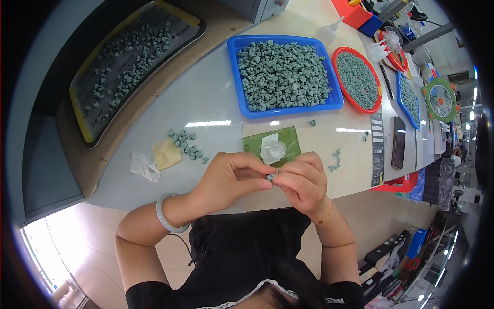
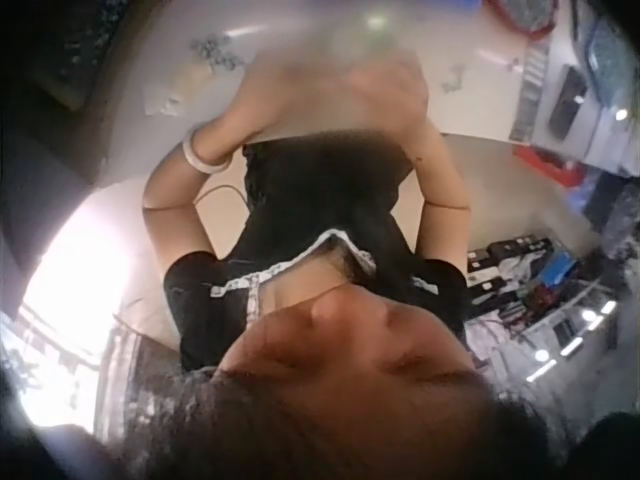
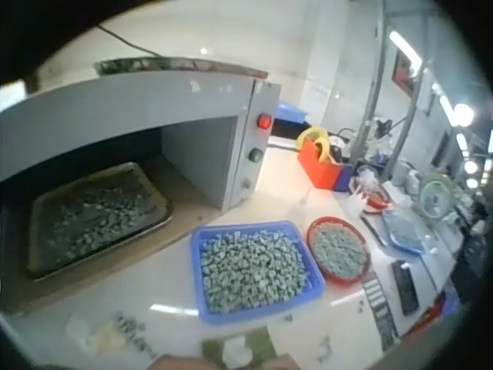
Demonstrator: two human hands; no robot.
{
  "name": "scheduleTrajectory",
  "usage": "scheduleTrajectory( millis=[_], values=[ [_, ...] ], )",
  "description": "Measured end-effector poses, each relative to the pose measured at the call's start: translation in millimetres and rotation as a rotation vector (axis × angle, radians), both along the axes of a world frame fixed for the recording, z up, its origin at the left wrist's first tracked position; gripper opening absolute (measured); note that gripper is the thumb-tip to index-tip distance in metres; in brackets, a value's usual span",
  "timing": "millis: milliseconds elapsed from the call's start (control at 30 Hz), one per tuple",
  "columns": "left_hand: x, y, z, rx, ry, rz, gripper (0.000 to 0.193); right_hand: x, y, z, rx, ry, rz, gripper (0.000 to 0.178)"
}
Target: The person assembles small components by hand, picking up pieces from the table and fitting them together repeatedly at a workstation.
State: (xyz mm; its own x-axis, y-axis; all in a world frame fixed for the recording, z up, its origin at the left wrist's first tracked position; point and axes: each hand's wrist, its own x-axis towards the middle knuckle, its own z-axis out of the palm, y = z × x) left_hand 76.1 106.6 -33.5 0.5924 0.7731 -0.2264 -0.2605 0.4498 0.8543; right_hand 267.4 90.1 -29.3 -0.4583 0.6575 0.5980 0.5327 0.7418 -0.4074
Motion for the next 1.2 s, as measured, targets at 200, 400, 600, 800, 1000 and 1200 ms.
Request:
scheduleTrajectory(
  millis=[200,400,600,800,1000,1200],
  values=[
    [-0.8,29.8,24.8,0.098,0.150,0.056,0.024,8.9,-22.8,-7.3,-0.204,0.413,-0.173,0.025],
    [-6.7,85.3,31.6,0.671,0.574,0.303,0.025,11.1,-35.6,-12.4,-0.314,0.383,-0.173,0.020],
    [-42.0,66.4,41.4,1.070,1.179,-0.045,0.012,47.0,-52.9,-8.0,-0.309,0.323,-0.314,0.015],
    [-56.4,43.9,26.9,1.030,1.305,-0.054,0.008,89.7,-47.7,-1.0,-0.228,0.358,-0.631,0.012],
    [-31.2,34.3,26.2,0.872,0.950,0.208,0.007,115.9,-40.0,13.7,-0.313,-0.112,-0.755,0.009],
    [4.1,10.2,38.4,0.555,0.473,-0.016,0.007,113.6,-39.7,9.8,-0.301,-0.291,-0.693,0.007]
  ],
)
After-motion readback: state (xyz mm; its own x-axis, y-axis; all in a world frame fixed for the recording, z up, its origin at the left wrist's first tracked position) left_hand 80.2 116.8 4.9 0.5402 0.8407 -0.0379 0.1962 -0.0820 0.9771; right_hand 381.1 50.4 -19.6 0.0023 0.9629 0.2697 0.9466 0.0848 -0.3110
